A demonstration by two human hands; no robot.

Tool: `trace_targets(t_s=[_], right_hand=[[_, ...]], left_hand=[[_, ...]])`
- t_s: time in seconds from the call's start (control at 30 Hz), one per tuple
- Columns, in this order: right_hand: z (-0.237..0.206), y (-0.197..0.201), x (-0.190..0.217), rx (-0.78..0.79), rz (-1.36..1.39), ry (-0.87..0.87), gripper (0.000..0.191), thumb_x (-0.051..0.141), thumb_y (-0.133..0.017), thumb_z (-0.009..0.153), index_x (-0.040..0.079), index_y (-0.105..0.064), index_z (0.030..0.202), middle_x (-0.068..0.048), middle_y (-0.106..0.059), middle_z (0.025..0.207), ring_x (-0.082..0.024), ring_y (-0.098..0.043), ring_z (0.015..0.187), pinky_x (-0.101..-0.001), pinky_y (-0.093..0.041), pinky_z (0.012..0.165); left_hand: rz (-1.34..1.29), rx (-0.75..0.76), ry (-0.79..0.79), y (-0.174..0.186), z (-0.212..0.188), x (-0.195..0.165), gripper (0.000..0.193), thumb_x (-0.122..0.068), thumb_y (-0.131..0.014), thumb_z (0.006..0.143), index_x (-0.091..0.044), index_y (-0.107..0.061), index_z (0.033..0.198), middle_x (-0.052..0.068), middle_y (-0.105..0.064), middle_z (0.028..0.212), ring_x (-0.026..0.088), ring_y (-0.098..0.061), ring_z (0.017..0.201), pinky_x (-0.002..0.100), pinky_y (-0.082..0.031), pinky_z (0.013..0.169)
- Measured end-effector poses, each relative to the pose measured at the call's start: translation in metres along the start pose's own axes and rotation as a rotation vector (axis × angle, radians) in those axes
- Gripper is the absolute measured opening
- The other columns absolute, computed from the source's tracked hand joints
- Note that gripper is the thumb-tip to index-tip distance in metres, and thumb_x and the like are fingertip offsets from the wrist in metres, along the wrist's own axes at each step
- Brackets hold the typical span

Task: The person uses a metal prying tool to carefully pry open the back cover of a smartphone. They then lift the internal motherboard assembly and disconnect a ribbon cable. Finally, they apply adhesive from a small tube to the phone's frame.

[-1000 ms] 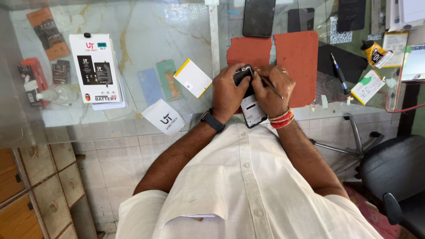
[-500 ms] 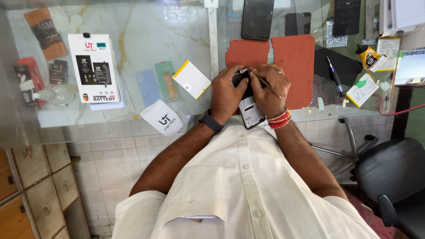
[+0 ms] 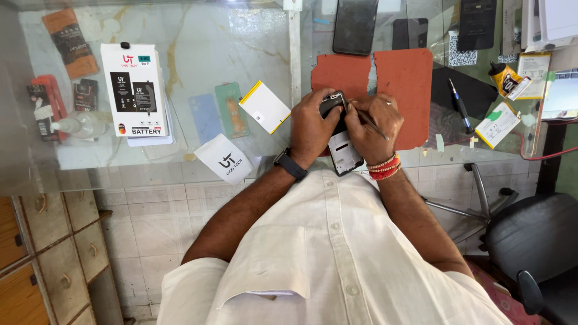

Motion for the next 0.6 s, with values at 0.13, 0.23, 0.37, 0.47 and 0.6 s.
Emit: trace_targets(t_s=[0.13,0.23,0.37,0.47,0.6], right_hand=[[0.003,-0.005,-0.003,0.020,-0.015,-0.017,0.010,-0.002,-0.079,0.089,0.003,-0.071,0.091,-0.009,-0.076,0.088,-0.023,-0.072,0.077,-0.0391,-0.055,0.088],[0.002,-0.004,-0.004,0.025,-0.057,0.000,0.010,-0.001,-0.080,0.088,0.004,-0.071,0.090,-0.008,-0.075,0.086,-0.023,-0.071,0.077,-0.0396,-0.053,0.091],[-0.009,0.012,-0.001,0.087,-0.101,-0.050,0.010,0.001,-0.081,0.085,0.004,-0.071,0.086,-0.008,-0.073,0.079,-0.024,-0.068,0.072,-0.0382,-0.052,0.086],[-0.020,0.025,0.007,0.120,-0.099,-0.050,0.010,0.000,-0.079,0.084,0.005,-0.069,0.085,-0.007,-0.074,0.081,-0.024,-0.069,0.075,-0.0387,-0.052,0.088],[-0.018,0.022,0.002,0.113,-0.020,-0.042,0.010,0.000,-0.078,0.088,0.005,-0.069,0.088,-0.008,-0.074,0.086,-0.023,-0.069,0.075,-0.0391,-0.054,0.088]], left_hand=[[0.000,0.009,-0.021,0.000,0.000,-0.001,0.037,-0.007,-0.081,0.081,0.000,-0.069,0.115,0.018,-0.074,0.111,0.033,-0.073,0.100,0.039,-0.059,0.088],[0.007,0.001,-0.033,0.000,0.001,-0.002,0.037,-0.007,-0.081,0.081,0.001,-0.069,0.115,0.019,-0.074,0.110,0.034,-0.073,0.101,0.039,-0.059,0.088],[0.006,0.004,-0.008,0.001,0.001,-0.005,0.036,-0.008,-0.081,0.081,0.000,-0.069,0.115,0.018,-0.074,0.109,0.032,-0.074,0.098,0.038,-0.059,0.086],[0.001,0.010,0.015,0.001,0.000,-0.005,0.036,-0.009,-0.081,0.082,0.000,-0.070,0.114,0.018,-0.074,0.108,0.031,-0.074,0.097,0.038,-0.059,0.085],[0.010,0.017,0.010,0.001,0.000,-0.003,0.035,-0.008,-0.081,0.082,0.000,-0.070,0.115,0.018,-0.074,0.109,0.031,-0.074,0.098,0.038,-0.059,0.086]])
Point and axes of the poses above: each hand's wrist, its own z-axis towards the middle knuckle, its own y-axis out of the back of the hand, x = y × z, the point moved 4 cm from there along z, towards the middle knuckle
